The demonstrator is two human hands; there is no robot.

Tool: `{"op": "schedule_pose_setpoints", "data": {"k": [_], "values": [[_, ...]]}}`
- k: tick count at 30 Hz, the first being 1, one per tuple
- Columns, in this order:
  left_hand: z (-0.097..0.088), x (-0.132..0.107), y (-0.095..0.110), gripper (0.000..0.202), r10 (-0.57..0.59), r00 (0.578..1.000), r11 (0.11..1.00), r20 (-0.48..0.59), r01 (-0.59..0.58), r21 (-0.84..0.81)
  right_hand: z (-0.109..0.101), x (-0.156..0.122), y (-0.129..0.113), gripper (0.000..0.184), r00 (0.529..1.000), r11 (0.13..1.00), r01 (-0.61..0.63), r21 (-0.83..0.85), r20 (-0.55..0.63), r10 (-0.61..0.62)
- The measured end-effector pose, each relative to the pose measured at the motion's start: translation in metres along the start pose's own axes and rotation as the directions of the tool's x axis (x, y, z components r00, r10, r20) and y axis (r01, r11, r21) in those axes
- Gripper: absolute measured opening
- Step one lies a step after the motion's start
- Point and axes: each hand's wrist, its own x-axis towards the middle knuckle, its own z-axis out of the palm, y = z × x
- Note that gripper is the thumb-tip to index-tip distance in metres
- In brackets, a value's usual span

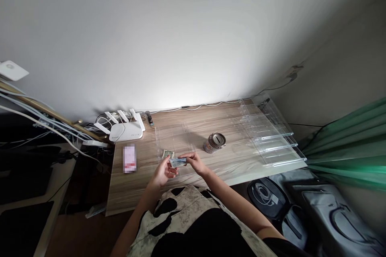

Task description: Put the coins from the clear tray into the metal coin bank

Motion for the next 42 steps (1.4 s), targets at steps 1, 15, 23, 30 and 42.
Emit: {"op": "schedule_pose_setpoints", "data": {"k": [1,15,23,30,42], "values": [[-0.001,-0.001,0.000,0.035,0.036,0.999,0.999,-0.008,-0.036,0.015,0.000,0.000,0.001,0.025,1.000,1.000,-0.002,0.001,0.000,0.002],[0.004,0.003,-0.013,0.045,0.313,0.947,0.912,-0.070,-0.279,0.300,0.004,0.006,0.010,0.046,0.988,0.990,-0.139,0.020,0.065,0.137],[0.009,0.004,-0.018,0.045,0.425,0.901,0.834,-0.085,-0.353,0.424,0.010,0.004,0.014,0.049,0.974,0.979,-0.198,0.039,0.118,0.193],[0.008,0.008,-0.020,0.049,0.397,0.915,0.856,-0.068,-0.343,0.387,0.013,0.006,0.017,0.046,0.995,0.995,-0.098,-0.030,0.005,0.098],[0.007,0.004,-0.017,0.045,0.298,0.955,0.908,-0.017,-0.278,0.313,0.005,-0.002,0.008,0.043,0.997,0.998,-0.060,-0.011,0.036,0.061]]}}
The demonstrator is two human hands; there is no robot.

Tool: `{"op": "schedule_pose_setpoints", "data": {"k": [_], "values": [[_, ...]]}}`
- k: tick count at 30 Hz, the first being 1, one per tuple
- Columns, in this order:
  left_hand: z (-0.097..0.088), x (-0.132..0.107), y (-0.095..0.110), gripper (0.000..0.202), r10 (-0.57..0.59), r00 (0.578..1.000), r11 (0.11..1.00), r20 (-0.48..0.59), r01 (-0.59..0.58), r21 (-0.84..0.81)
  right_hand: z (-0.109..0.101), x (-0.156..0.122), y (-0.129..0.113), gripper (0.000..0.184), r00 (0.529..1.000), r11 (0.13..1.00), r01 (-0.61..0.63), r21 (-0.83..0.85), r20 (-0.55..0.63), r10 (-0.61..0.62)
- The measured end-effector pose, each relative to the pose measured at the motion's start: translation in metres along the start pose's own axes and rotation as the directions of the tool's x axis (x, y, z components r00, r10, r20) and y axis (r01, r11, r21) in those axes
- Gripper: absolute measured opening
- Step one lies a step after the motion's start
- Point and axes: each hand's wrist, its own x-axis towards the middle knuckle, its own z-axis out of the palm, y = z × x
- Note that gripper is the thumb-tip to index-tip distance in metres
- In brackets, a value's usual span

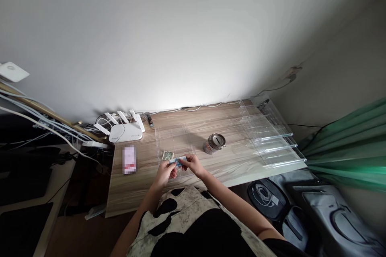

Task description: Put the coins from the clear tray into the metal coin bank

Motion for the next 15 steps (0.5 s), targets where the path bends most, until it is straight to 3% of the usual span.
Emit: {"op": "schedule_pose_setpoints", "data": {"k": [4,10,13,15], "values": [[-0.006,0.001,0.001,0.036,-0.043,0.996,0.999,0.083,0.045,-0.019,-0.004,-0.005,-0.004,0.036,0.994,1.000,-0.012,-0.009,0.107,0.013],[-0.012,0.001,0.005,0.021,-0.200,0.972,0.959,0.122,0.220,-0.177,-0.002,-0.005,0.014,0.032,0.999,0.990,-0.051,0.133,0.023,0.048],[-0.015,0.000,0.005,0.022,-0.268,0.958,0.940,0.098,0.283,-0.191,-0.002,-0.004,0.018,0.032,0.999,0.995,-0.037,0.087,0.013,0.036],[-0.016,-0.001,0.005,0.026,-0.250,0.964,0.959,0.096,0.260,-0.113,-0.003,-0.004,0.016,0.030,0.999,1.000,-0.007,0.001,0.041,0.007]]}}
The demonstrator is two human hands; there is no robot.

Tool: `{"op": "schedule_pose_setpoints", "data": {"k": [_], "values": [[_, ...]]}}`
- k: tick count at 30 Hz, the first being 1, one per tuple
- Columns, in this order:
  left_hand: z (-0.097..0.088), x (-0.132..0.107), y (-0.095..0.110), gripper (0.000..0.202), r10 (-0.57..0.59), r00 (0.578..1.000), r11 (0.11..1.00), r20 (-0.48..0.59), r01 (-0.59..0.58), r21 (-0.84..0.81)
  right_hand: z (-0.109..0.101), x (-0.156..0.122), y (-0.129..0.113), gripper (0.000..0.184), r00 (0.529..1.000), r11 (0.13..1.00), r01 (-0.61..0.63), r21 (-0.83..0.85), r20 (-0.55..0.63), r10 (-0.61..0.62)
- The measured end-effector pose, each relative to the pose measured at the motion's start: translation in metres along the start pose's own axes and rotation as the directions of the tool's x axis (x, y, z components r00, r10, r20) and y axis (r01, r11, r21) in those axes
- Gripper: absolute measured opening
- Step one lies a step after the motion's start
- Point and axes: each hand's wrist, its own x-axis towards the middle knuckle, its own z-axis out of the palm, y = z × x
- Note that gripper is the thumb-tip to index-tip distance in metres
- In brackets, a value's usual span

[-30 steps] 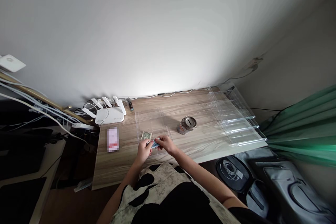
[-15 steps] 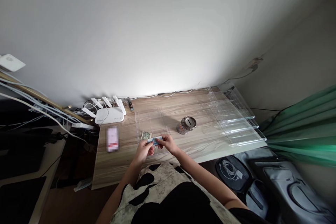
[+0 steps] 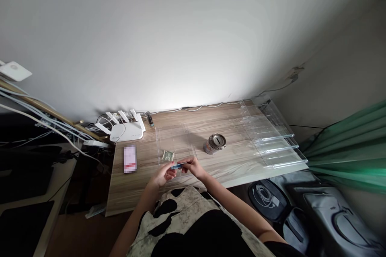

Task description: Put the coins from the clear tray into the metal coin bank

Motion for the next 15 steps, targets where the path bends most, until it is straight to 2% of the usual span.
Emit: {"op": "schedule_pose_setpoints", "data": {"k": [3,7,11,15], "values": [[0.001,0.000,-0.001,0.030,0.112,0.994,0.984,0.014,-0.113,0.139,-0.001,-0.002,-0.006,0.032,0.998,0.994,0.043,-0.096,0.054,-0.038],[0.006,0.001,-0.004,0.035,0.217,0.976,0.954,-0.021,-0.208,0.215,-0.001,-0.004,-0.010,0.041,0.997,0.992,-0.037,-0.119,0.065,0.045],[0.010,0.001,-0.006,0.037,0.211,0.977,0.936,0.027,-0.210,0.283,-0.002,-0.006,-0.010,0.043,0.993,0.986,-0.094,-0.138,0.060,0.103],[0.016,-0.001,-0.004,0.039,0.238,0.970,0.900,0.053,-0.240,0.363,-0.001,-0.008,-0.011,0.046,0.987,0.989,-0.137,-0.058,0.080,0.141]]}}
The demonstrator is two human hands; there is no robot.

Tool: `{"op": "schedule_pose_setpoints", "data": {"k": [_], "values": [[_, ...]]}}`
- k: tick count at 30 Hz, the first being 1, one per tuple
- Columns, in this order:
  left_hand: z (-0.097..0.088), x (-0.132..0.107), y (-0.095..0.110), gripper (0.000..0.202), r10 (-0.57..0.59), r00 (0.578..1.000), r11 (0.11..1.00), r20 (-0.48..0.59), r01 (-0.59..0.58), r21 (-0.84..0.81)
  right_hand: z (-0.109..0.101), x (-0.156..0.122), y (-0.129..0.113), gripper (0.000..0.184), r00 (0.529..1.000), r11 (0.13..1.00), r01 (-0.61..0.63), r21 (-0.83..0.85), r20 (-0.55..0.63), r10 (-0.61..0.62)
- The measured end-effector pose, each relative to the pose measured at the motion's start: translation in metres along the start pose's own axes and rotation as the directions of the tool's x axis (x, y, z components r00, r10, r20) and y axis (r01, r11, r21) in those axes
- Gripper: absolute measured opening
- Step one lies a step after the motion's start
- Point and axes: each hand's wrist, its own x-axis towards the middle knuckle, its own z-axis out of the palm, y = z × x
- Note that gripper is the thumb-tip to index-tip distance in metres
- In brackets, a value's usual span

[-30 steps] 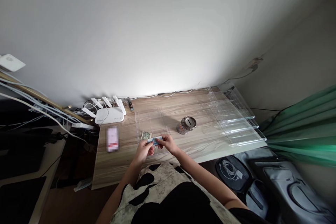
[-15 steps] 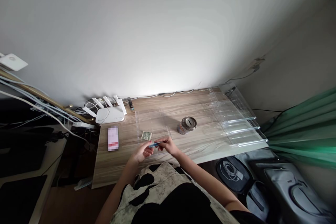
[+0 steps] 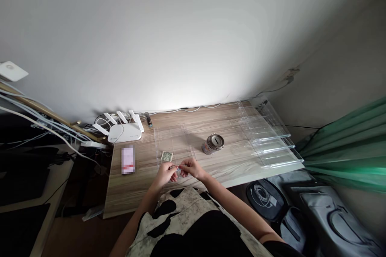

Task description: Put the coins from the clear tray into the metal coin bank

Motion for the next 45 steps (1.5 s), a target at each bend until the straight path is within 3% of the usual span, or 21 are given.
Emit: {"op": "schedule_pose_setpoints", "data": {"k": [6,10,13,15,17,19,21,23,25,27,30,34,41,45], "values": [[0.005,0.002,0.003,0.043,0.060,0.996,0.998,-0.066,-0.060,0.009,-0.005,-0.003,0.002,0.047,0.989,0.993,-0.032,0.116,-0.142,0.048],[0.012,0.003,-0.001,0.043,0.043,0.999,0.998,0.016,-0.042,-0.042,-0.013,-0.014,-0.001,0.048,0.978,0.999,0.002,0.045,-0.211,0.008],[0.018,0.004,-0.003,0.042,0.032,0.997,0.995,0.072,-0.026,-0.092,-0.015,-0.023,-0.006,0.045,0.981,1.000,0.022,-0.014,-0.192,-0.024],[0.022,0.005,-0.002,0.042,0.028,0.997,0.995,0.068,-0.021,-0.102,-0.018,-0.028,-0.010,0.044,0.976,0.996,0.054,-0.065,-0.206,-0.067],[0.023,0.007,-0.001,0.040,0.034,0.999,0.994,0.011,-0.032,-0.101,-0.030,-0.032,-0.013,0.043,0.945,0.987,0.104,-0.125,-0.297,-0.138],[0.018,0.009,-0.001,0.039,0.060,0.994,0.993,-0.089,-0.069,-0.100,-0.054,-0.037,-0.018,0.043,0.860,0.968,0.133,-0.214,-0.460,-0.221],[0.008,0.010,-0.002,0.038,0.081,0.977,0.989,-0.198,-0.104,-0.106,-0.086,-0.044,-0.025,0.042,0.712,0.937,0.099,-0.334,-0.634,-0.301],[-0.004,0.011,-0.004,0.038,0.060,0.962,0.989,-0.268,-0.094,-0.117,-0.118,-0.052,-0.031,0.039,0.559,0.891,-0.021,-0.454,-0.744,-0.367],[-0.014,0.011,-0.006,0.038,0.070,0.942,0.985,-0.327,-0.117,-0.127,-0.143,-0.058,-0.036,0.035,0.478,0.809,-0.178,-0.560,-0.768,-0.426],[-0.020,0.011,-0.006,0.039,0.075,0.933,0.983,-0.353,-0.129,-0.130,-0.158,-0.059,-0.038,0.031,0.476,0.742,-0.281,-0.608,-0.760,-0.442],[-0.021,0.010,-0.004,0.040,0.085,0.926,0.982,-0.367,-0.141,-0.127,-0.168,-0.053,-0.040,0.030,0.506,0.744,-0.317,-0.588,-0.768,-0.392],[-0.019,0.009,-0.001,0.040,0.091,0.920,0.977,-0.382,-0.157,-0.145,-0.174,-0.047,-0.045,0.025,0.503,0.711,-0.405,-0.575,-0.789,-0.352],[-0.023,0.009,-0.004,0.040,0.087,0.916,0.980,-0.392,-0.150,-0.134,-0.167,-0.048,-0.059,0.019,0.539,0.486,-0.560,-0.671,-0.741,-0.400],[-0.023,0.010,-0.006,0.040,0.096,0.916,0.978,-0.390,-0.160,-0.135,-0.164,-0.041,-0.062,0.022,0.557,0.442,-0.606,-0.662,-0.749,-0.358]]}}
